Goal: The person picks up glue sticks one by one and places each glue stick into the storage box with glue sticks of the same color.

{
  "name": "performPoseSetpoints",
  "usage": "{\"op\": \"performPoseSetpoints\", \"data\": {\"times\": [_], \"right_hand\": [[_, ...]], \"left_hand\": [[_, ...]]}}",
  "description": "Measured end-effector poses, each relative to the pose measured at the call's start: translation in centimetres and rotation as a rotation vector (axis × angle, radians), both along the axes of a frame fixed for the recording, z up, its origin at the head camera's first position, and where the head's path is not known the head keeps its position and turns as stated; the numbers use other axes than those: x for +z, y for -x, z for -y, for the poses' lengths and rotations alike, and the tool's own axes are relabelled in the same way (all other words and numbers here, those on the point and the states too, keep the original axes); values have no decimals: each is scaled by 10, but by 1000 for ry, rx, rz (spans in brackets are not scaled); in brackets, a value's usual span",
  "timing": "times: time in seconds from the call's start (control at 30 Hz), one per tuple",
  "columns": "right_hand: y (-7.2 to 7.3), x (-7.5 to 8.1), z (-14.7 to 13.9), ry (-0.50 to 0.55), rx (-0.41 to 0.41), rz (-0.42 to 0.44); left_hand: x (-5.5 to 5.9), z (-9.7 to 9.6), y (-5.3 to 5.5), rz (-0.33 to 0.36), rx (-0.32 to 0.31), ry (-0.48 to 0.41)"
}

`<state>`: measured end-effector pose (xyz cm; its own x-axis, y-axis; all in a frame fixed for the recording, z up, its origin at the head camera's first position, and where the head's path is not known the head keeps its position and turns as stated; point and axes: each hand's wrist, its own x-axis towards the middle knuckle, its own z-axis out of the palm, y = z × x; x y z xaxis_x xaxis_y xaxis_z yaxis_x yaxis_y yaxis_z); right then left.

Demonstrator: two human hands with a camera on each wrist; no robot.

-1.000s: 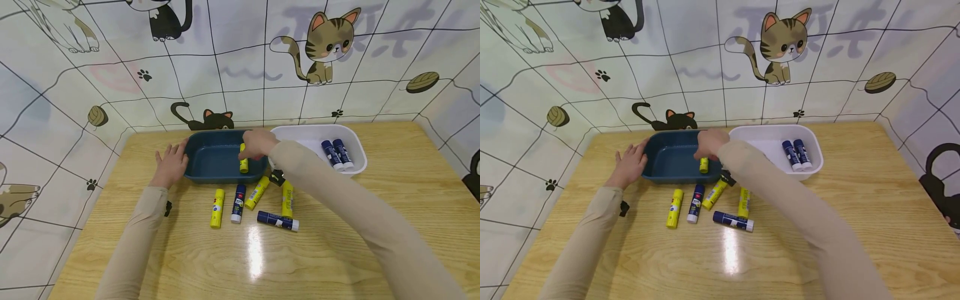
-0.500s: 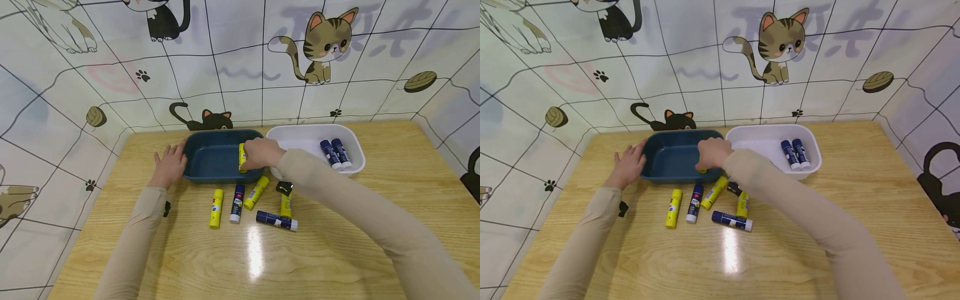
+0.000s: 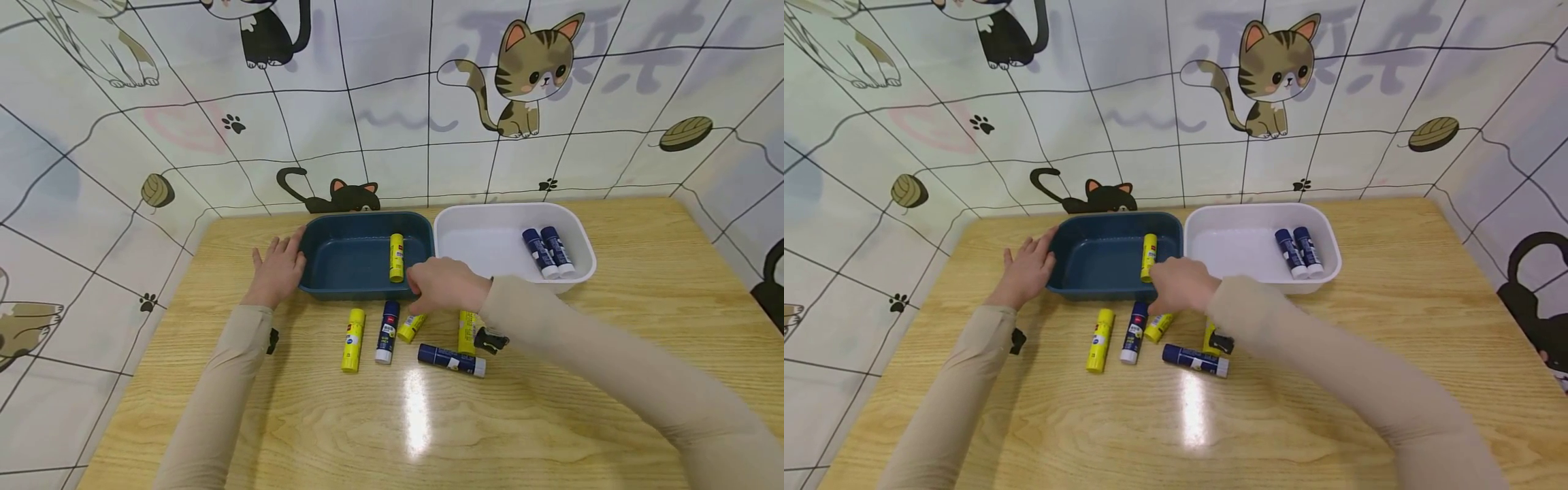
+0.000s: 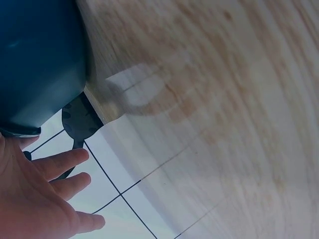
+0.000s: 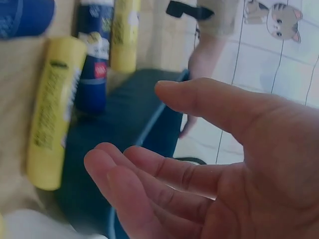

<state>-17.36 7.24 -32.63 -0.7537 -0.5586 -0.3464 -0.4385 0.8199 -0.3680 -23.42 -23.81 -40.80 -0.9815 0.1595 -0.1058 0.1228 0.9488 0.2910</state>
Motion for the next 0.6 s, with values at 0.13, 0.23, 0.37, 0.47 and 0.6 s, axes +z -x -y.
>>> {"op": "performPoseSetpoints", "data": {"times": [0.13, 0.23, 0.37, 0.47, 0.6], "right_hand": [[-14, -9, -4, -1, 19, 22], [-24, -15, -6, -13, 27, 51], [-37, -18, -11, -38, 53, 52], [-45, -19, -15, -26, 59, 39], [-53, -25, -18, -19, 73, 20]], "left_hand": [[-1, 0, 0, -11, -3, 0], [-2, -1, 1, -27, -13, 8], [-2, -1, 2, -61, -38, 28], [-1, -2, 2, -77, -57, 35], [0, -2, 2, -92, -72, 31]]}}
